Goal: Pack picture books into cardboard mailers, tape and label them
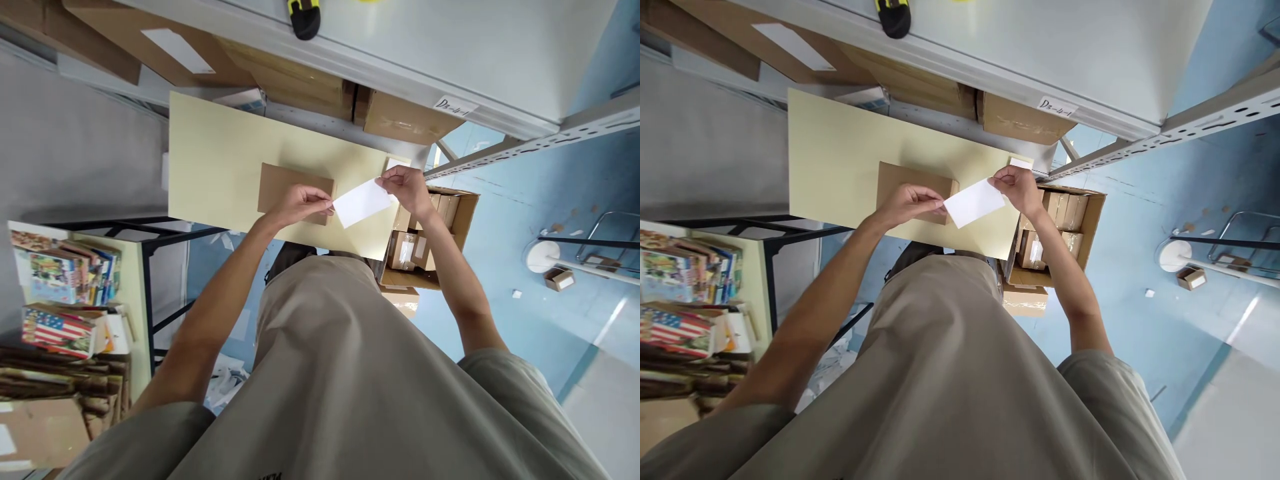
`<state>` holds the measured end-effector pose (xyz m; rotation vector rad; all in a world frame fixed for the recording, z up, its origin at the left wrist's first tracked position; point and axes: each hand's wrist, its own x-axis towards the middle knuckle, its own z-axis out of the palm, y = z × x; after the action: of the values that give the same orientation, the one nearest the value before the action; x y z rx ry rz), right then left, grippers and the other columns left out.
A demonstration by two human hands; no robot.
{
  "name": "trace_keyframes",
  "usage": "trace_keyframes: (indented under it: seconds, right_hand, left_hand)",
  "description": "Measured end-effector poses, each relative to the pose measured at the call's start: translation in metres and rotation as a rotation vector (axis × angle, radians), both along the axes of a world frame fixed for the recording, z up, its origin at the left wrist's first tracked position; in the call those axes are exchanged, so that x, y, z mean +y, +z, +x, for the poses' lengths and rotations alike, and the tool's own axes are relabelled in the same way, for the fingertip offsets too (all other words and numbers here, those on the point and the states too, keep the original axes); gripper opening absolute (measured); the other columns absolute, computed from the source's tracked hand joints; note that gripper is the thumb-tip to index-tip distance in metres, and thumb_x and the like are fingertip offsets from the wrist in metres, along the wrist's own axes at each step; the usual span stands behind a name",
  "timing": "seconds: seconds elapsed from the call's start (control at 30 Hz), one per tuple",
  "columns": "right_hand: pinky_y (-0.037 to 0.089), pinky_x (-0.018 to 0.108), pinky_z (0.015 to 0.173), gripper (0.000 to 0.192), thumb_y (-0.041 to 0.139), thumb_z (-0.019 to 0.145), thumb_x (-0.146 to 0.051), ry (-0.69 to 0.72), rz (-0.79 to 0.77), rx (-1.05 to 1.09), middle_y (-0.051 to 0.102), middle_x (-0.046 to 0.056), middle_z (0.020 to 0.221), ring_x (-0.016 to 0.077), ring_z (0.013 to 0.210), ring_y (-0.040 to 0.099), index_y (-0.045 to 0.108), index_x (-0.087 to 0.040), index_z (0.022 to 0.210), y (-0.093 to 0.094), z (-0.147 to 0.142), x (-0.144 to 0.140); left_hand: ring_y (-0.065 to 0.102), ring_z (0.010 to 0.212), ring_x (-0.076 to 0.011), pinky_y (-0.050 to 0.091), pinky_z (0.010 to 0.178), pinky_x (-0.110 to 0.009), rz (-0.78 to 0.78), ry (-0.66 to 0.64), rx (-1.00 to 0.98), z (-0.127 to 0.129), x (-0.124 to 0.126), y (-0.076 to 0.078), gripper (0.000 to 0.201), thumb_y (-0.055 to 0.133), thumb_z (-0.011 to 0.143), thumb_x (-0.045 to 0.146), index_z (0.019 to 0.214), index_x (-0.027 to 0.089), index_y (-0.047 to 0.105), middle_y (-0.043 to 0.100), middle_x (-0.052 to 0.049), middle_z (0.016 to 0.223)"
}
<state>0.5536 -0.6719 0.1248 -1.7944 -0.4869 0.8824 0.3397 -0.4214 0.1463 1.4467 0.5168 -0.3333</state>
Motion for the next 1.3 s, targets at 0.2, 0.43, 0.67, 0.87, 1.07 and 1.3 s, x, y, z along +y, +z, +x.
trace_keyframes:
  seconds: [0.2,0.43,0.67,0.87,1.07,1.3]
  right_hand:
    - [0.052,0.031,0.066,0.045,0.091,0.085,-0.062,-0.003,-0.007,0.002,0.07,0.0,0.076,0.0151,0.073,0.063,0.073,-0.021,0.088,-0.005,0.002,0.0]
    - [0.055,0.031,0.067,0.048,0.089,0.087,-0.067,0.008,-0.004,-0.012,0.07,0.001,0.077,0.0162,0.077,0.067,0.073,-0.021,0.09,-0.01,0.007,-0.006]
    - [0.055,0.03,0.066,0.049,0.09,0.085,-0.068,-0.003,-0.001,-0.006,0.073,0.001,0.079,0.0146,0.074,0.066,0.074,-0.021,0.091,-0.009,0.006,-0.009]
    - [0.056,0.031,0.069,0.047,0.09,0.087,-0.064,-0.006,-0.005,-0.005,0.075,0.002,0.081,0.0158,0.076,0.068,0.074,-0.02,0.09,-0.011,0.002,-0.012]
    - [0.063,0.041,0.094,0.021,0.078,0.102,-0.042,0.004,-0.15,-0.277,0.08,0.009,0.108,0.0253,0.102,0.078,0.074,-0.022,0.104,-0.01,-0.014,-0.011]
    - [0.065,0.043,0.103,0.036,0.077,0.101,-0.057,0.181,0.085,0.027,0.086,0.008,0.111,0.0257,0.103,0.08,0.084,-0.023,0.104,0.007,-0.074,0.009]
  left_hand:
    - [0.087,0.104,-0.0304,0.07,0.106,-0.048,0.013,-0.027,0.029,0.004,-0.004,0.002,0.039,0.093,0.089,0.052,0.104,0.016,0.086,0.089,-0.013,0.103]
    - [0.087,0.105,-0.032,0.069,0.108,-0.049,0.026,-0.006,0.035,0.009,-0.004,0.007,0.035,0.09,0.091,0.047,0.103,0.015,0.086,0.088,-0.014,0.104]
    - [0.086,0.103,-0.03,0.069,0.106,-0.047,0.067,-0.041,0.029,0.014,-0.008,0.006,0.035,0.09,0.09,0.05,0.1,0.016,0.086,0.087,-0.012,0.099]
    - [0.086,0.1,-0.0292,0.07,0.102,-0.044,0.08,-0.061,0.008,0.014,-0.01,0.009,0.033,0.089,0.089,0.05,0.096,0.018,0.085,0.088,-0.011,0.098]
    - [0.085,0.103,-0.0278,0.068,0.104,-0.042,0.125,-0.053,-0.01,0.013,-0.014,0.007,0.032,0.087,0.092,0.049,0.096,0.018,0.084,0.087,-0.011,0.098]
    - [0.084,0.103,-0.0275,0.067,0.1,-0.04,0.161,-0.065,-0.082,0.004,-0.024,0.006,0.037,0.084,0.09,0.056,0.095,0.019,0.083,0.087,-0.01,0.1]
